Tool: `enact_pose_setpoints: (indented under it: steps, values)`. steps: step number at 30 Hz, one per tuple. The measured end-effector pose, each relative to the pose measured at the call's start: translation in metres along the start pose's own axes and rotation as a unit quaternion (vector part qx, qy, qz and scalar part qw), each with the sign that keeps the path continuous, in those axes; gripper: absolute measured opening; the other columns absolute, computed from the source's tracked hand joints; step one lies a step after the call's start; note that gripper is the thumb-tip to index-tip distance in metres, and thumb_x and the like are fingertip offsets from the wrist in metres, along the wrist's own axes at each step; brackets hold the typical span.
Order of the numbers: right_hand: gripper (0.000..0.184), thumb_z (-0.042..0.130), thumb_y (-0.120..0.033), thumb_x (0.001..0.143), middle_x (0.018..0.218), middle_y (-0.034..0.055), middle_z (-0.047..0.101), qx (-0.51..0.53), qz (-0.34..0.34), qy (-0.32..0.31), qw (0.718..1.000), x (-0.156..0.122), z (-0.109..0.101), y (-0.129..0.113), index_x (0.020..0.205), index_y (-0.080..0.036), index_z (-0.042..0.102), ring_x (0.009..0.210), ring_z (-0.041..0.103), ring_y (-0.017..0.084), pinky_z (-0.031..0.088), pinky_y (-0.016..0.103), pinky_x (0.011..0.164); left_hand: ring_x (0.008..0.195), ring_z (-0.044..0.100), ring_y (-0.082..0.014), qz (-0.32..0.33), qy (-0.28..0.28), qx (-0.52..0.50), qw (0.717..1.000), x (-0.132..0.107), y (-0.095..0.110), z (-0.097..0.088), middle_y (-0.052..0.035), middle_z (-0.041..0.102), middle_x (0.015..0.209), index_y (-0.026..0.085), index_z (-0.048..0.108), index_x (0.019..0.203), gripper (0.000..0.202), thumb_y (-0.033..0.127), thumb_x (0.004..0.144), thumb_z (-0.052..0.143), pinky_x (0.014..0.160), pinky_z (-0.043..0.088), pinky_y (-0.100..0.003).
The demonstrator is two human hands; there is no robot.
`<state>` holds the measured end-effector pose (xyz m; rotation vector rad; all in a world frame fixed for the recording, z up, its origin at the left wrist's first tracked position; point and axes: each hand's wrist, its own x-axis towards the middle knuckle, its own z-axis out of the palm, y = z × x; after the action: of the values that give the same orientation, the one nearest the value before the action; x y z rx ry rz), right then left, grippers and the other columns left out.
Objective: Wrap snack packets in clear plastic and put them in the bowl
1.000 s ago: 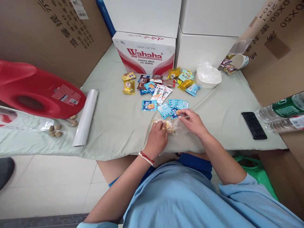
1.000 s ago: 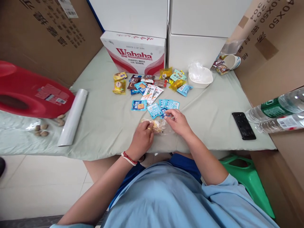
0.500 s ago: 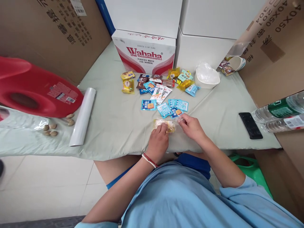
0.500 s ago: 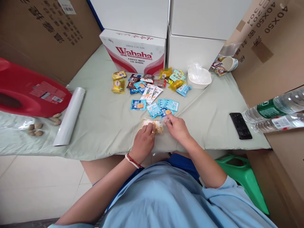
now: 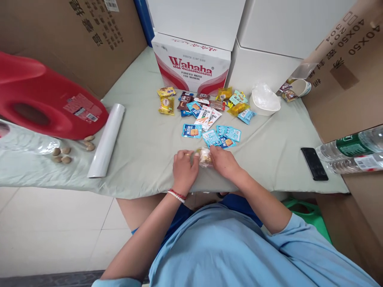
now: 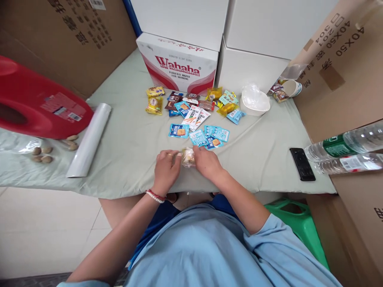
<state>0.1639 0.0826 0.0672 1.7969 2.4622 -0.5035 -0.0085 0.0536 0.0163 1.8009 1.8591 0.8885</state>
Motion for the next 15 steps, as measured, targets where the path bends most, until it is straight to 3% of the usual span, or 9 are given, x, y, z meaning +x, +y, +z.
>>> enact_pose_setpoints:
  steps: [3, 6, 7, 9, 11, 12, 15]
  values:
    - [0.019, 0.043, -0.023, 0.109, 0.115, 0.015, 0.072, 0.067, 0.021, 0.027, 0.997, -0.006, 0.004, 0.0, 0.118, -0.018, 0.058, 0.098, 0.068, 0.026, 0.044, 0.031, 0.075, 0.107, 0.064, -0.032, 0.021, -0.055, 0.013, 0.998, 0.008, 0.002, 0.012, -0.0153, 0.07, 0.107, 0.017, 0.072, 0.096, 0.037, 0.046, 0.101, 0.05, 0.101, 0.053, -0.05]
    - [0.02, 0.042, -0.032, 0.11, 0.093, 0.008, 0.072, 0.26, 0.045, 0.073, 0.962, -0.018, 0.012, 0.009, 0.102, -0.021, 0.057, 0.087, 0.068, 0.022, 0.048, 0.031, 0.078, 0.103, 0.065, -0.0306, 0.051, -0.031, -0.016, 0.998, 0.002, 0.015, 0.018, -0.013, 0.069, 0.1, 0.017, 0.07, 0.101, 0.035, 0.046, 0.102, 0.051, 0.092, 0.055, -0.044]
    - [0.026, 0.042, -0.041, 0.11, 0.085, 0.0051, 0.07, 0.355, 0.06, 0.077, 0.93, -0.023, 0.015, 0.013, 0.098, -0.022, 0.056, 0.081, 0.068, 0.021, 0.049, 0.032, 0.077, 0.103, 0.066, -0.0305, 0.064, -0.01, -0.019, 0.998, -0.002, 0.021, 0.019, -0.0132, 0.069, 0.102, 0.016, 0.069, 0.107, 0.035, 0.047, 0.102, 0.052, 0.089, 0.056, -0.044]
    - [0.042, 0.045, -0.063, 0.105, 0.078, 0.0015, 0.067, 0.546, 0.092, 0.06, 0.831, -0.035, 0.021, 0.023, 0.094, -0.024, 0.055, 0.071, 0.067, 0.019, 0.052, 0.032, 0.071, 0.102, 0.066, -0.0309, 0.115, 0.036, -0.002, 0.993, -0.013, 0.033, 0.02, -0.0155, 0.068, 0.109, 0.014, 0.066, 0.116, 0.035, 0.045, 0.102, 0.056, 0.088, 0.056, -0.044]
    - [0.058, 0.053, -0.082, 0.093, 0.083, 0.0015, 0.069, 0.682, 0.108, 0.042, 0.722, -0.048, 0.027, 0.032, 0.094, -0.024, 0.059, 0.071, 0.067, 0.018, 0.054, 0.032, 0.069, 0.11, 0.066, -0.0331, 0.209, 0.069, 0.026, 0.975, -0.025, 0.046, 0.023, -0.0186, 0.068, 0.118, 0.013, 0.064, 0.124, 0.033, 0.037, 0.101, 0.06, 0.091, 0.055, -0.047]
    - [0.063, 0.058, -0.085, 0.087, 0.088, 0.0022, 0.071, 0.721, 0.111, 0.039, 0.683, -0.054, 0.029, 0.035, 0.096, -0.023, 0.061, 0.075, 0.068, 0.018, 0.054, 0.031, 0.071, 0.116, 0.065, -0.0346, 0.26, 0.074, 0.038, 0.962, -0.031, 0.052, 0.026, -0.0195, 0.069, 0.123, 0.013, 0.063, 0.128, 0.033, 0.032, 0.101, 0.061, 0.095, 0.054, -0.048]
    - [0.061, 0.078, -0.077, 0.079, 0.102, 0.004, 0.075, 0.773, 0.116, 0.046, 0.622, -0.072, 0.034, 0.043, 0.102, -0.021, 0.068, 0.093, 0.07, 0.018, 0.054, 0.03, 0.083, 0.132, 0.06, -0.0369, 0.376, 0.046, 0.047, 0.924, -0.047, 0.065, 0.037, -0.0195, 0.069, 0.133, 0.013, 0.059, 0.137, 0.04, 0.02, 0.098, 0.062, 0.106, 0.049, -0.051]
